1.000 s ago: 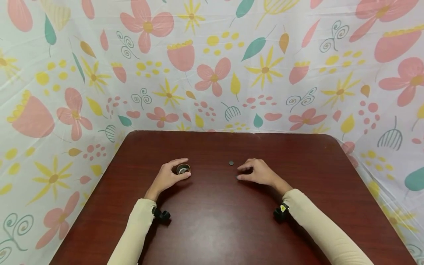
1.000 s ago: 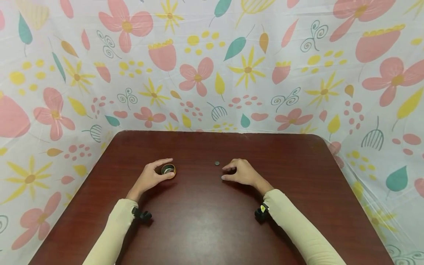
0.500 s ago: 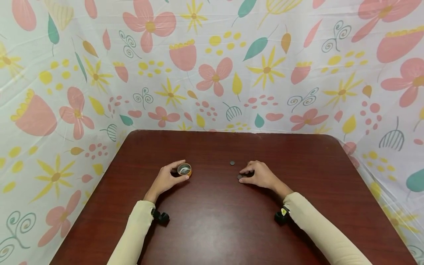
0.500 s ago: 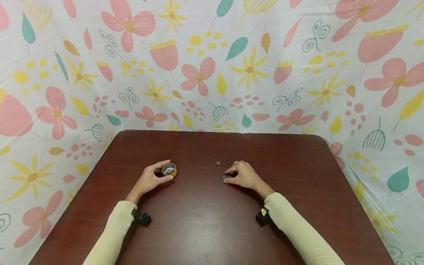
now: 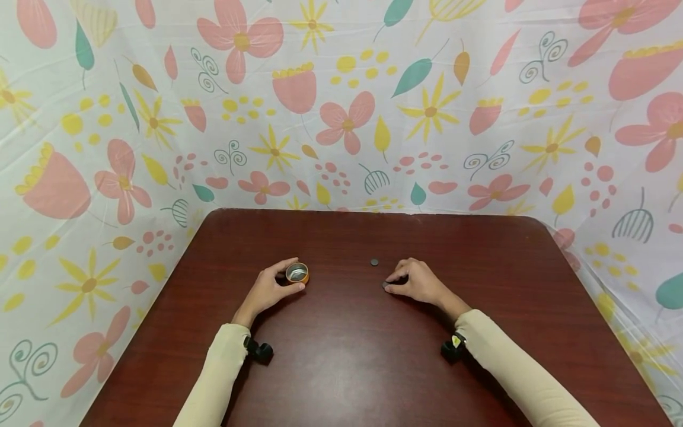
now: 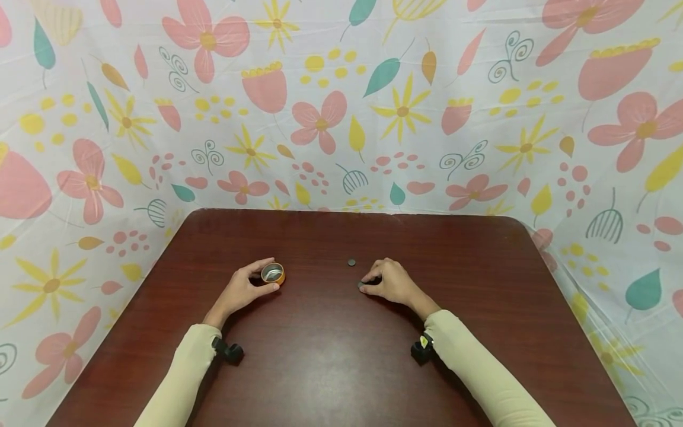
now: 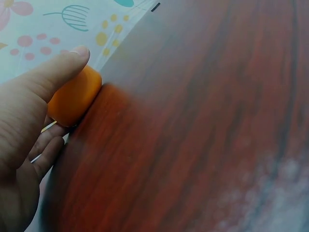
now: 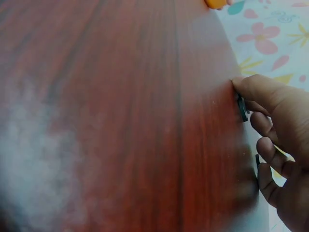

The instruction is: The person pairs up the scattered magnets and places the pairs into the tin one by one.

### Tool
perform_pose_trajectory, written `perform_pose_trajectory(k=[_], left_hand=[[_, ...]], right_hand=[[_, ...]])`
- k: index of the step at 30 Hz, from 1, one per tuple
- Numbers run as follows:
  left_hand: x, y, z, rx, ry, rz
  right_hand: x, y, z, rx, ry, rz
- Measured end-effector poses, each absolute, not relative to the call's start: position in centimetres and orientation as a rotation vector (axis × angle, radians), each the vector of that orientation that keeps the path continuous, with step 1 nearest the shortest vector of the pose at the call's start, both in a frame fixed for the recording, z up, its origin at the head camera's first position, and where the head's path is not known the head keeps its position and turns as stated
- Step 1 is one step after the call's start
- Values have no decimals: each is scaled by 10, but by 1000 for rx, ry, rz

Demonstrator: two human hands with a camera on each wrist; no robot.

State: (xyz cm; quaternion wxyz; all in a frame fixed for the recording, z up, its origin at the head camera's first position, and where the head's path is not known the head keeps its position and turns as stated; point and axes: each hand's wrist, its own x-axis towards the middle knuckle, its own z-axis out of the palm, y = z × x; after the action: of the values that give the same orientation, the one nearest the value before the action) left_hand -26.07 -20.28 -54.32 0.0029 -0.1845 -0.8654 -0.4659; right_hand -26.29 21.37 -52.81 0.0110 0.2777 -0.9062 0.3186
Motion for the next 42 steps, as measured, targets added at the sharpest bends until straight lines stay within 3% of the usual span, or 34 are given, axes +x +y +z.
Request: perform_pose_trajectory(k=[42], left_hand=[[-262, -204, -546, -574, -2738, -1426]], right_hand=[[-273, 219, -522, 932, -2596, 1141]])
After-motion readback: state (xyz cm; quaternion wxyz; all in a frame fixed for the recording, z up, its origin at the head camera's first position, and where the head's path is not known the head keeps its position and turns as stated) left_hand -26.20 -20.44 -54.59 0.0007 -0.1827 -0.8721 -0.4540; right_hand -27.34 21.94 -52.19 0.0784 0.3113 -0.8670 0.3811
